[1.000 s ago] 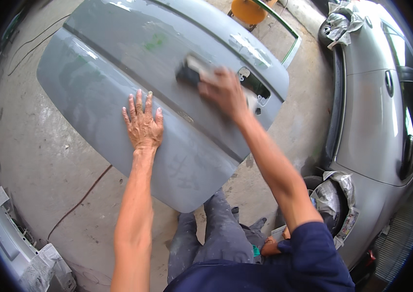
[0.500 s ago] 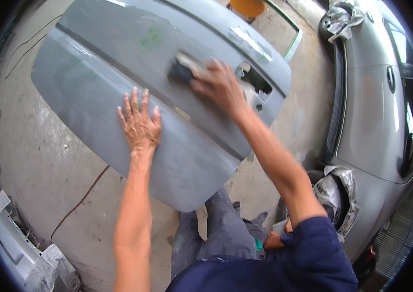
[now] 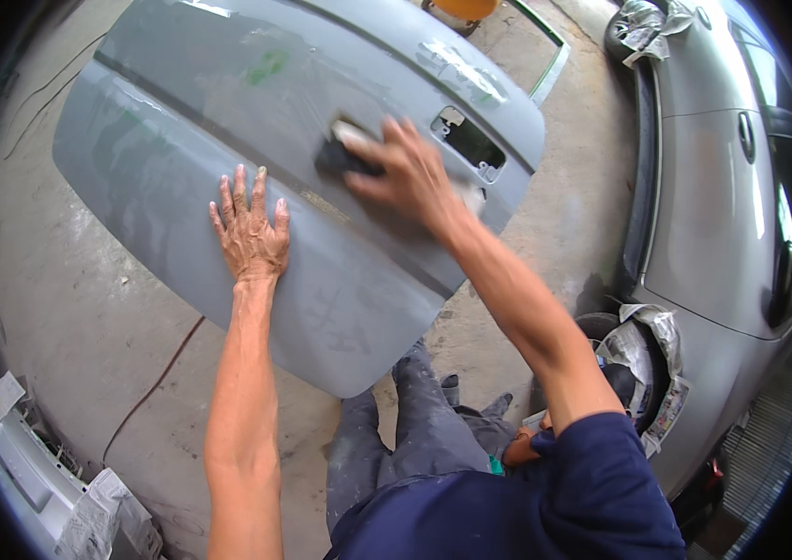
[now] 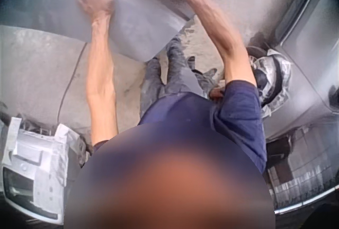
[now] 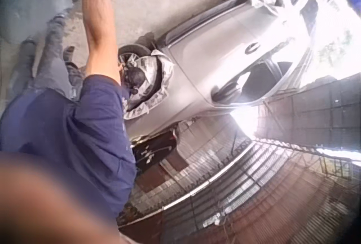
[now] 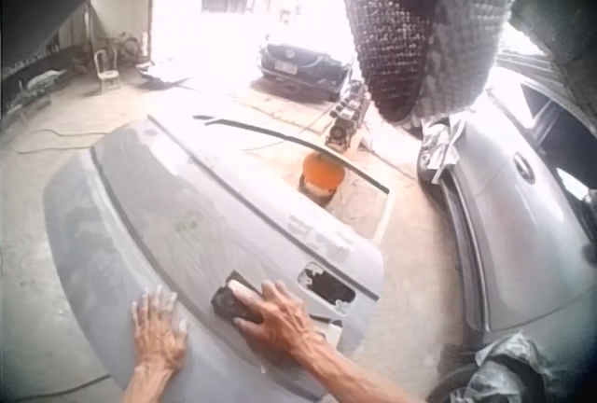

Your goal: The person sands a gray car hood with a sanding block, using both hands to guide and stabilize the block. They periodically dip the sanding block into a bucket of water and continue sanding the surface.

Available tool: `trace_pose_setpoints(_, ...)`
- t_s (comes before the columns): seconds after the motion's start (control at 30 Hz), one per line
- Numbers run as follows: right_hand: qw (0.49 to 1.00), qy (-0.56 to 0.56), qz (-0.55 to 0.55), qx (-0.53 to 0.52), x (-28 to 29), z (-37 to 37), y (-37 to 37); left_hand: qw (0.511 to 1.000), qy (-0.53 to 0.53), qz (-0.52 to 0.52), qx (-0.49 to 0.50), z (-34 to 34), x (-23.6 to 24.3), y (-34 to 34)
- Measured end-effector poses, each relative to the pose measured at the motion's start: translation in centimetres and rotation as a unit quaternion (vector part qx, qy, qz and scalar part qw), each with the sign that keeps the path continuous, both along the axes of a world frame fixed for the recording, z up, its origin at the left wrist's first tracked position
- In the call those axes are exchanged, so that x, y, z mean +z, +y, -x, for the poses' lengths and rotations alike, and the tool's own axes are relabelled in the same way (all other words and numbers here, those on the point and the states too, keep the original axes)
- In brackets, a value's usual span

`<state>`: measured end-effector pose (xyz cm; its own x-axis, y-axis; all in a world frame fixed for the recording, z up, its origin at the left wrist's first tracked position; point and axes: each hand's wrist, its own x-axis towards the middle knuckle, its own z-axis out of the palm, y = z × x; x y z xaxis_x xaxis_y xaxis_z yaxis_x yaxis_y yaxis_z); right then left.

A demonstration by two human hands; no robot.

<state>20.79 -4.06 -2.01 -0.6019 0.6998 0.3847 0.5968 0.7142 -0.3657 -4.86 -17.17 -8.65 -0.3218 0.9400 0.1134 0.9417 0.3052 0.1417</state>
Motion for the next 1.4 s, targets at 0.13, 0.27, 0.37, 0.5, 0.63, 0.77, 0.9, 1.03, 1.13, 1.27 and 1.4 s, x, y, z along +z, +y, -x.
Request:
trace_pose_setpoints(0.13, 0.998, -0.058, -0.024, 0.019, -1.8, -9.8, -12.7, 1.0, 0.0, -0.007, 0.005, -0.2, 0.2, 0.2)
trace_pose_setpoints(0.27, 0.997, -0.071, 0.025, 0.017, -3.1, -7.8, -6.5, 1.0, 0.006, -0.006, 0.008, -0.3, -0.3, 0.2)
trace_pose_setpoints(0.37, 0.999, 0.011, 0.009, 0.031, -2.0, -1.7, 4.0, 0.998, 0.03, -0.048, -0.005, 0.0, -0.9, 0.1)
trace_pose_setpoints(0.5, 0.996, -0.024, -0.024, -0.086, -1.2, 0.8, 4.7, 0.999, 0.032, -0.008, -0.003, 0.1, -0.4, 0.0)
trace_pose_setpoints(0.63, 0.997, -0.053, -0.024, -0.053, -1.3, -7.1, -7.5, 1.0, 0.021, -0.012, -0.006, -0.3, 0.8, 0.3)
trace_pose_setpoints(0.77, 0.998, -0.056, -0.009, -0.005, -0.2, -5.8, -4.8, 1.0, 0.018, -0.022, 0.004, -0.5, 0.4, 0.2)
trace_pose_setpoints(0.9, 0.996, -0.014, -0.059, -0.069, 0.4, 6.8, 11.6, 0.999, 0.01, -0.03, -0.005, -0.2, -0.4, -0.1)
trace_pose_setpoints(1.03, 0.997, -0.022, 0.017, -0.067, -0.5, 4.1, 7.3, 1.0, -0.007, -0.006, -0.006, -0.2, 0.2, 0.0)
trace_pose_setpoints(1.13, 0.999, -0.026, -0.033, 0.017, -0.6, -3.8, -4.9, 1.0, -0.005, -0.017, -0.002, -0.4, 1.1, 0.1)
trace_pose_setpoints(1.27, 0.996, -0.048, -0.017, 0.079, -0.1, -3.1, -4.3, 1.0, -0.005, -0.016, 0.001, -0.5, 0.9, 0.2)
trace_pose_setpoints(1.4, 0.985, -0.009, -0.001, 0.175, -0.3, 4.3, 8.1, 1.0, 0.021, -0.017, -0.008, -0.2, -0.1, -0.1)
